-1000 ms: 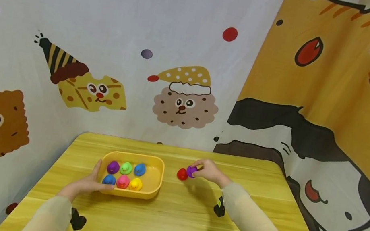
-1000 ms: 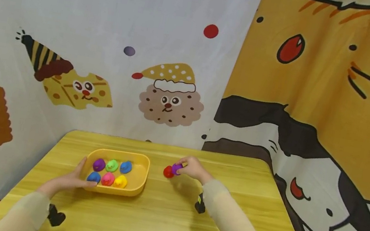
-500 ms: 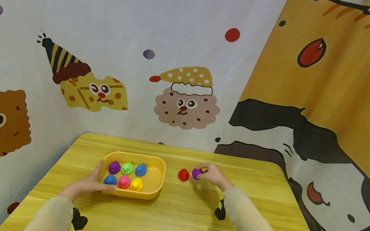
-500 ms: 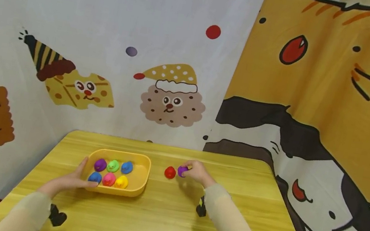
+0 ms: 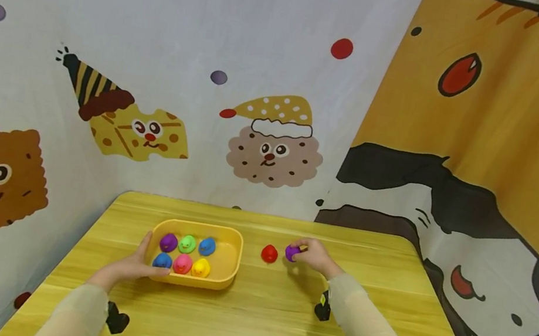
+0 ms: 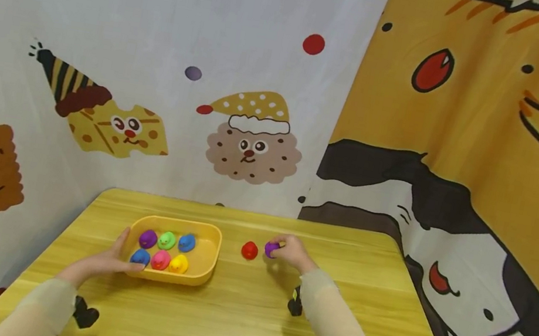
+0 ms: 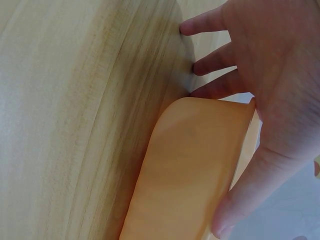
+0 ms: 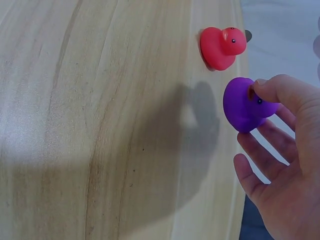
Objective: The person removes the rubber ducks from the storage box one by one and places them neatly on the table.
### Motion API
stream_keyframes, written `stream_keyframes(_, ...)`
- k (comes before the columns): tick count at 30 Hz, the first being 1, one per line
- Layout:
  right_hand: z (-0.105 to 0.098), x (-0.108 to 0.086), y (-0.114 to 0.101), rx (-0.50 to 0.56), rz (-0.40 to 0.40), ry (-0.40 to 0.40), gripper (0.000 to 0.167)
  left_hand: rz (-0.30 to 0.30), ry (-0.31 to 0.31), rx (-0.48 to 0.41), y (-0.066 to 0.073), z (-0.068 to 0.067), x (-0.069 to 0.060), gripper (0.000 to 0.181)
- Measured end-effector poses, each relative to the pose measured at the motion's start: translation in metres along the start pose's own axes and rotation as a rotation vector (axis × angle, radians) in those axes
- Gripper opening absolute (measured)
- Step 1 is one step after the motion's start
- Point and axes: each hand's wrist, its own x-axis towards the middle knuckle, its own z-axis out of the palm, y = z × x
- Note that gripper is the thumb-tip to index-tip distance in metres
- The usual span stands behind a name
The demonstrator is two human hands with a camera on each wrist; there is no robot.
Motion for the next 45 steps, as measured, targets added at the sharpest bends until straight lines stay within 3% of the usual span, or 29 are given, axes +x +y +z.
stream_keyframes(30,0.0082,0.0049,0.0097,-0.020,0.074,0.013,0.030,-0.017,0.016,-0.004,0.0035,0.0026,-0.0029,0.128)
stream_keyframes(39,0.0082,0.0039,0.0069,-0.020,0.059,-0.006,0.031,0.032,0.002,-0.049,0.0053,0.0016,-0.0037,0.129)
stream_keyframes(45,0.0081,0.0025,0.0087,-0.013,0.055,-0.032,0.029,-0.006,0.015,-0.027,0.0050,0.0024,-0.0021,0.128)
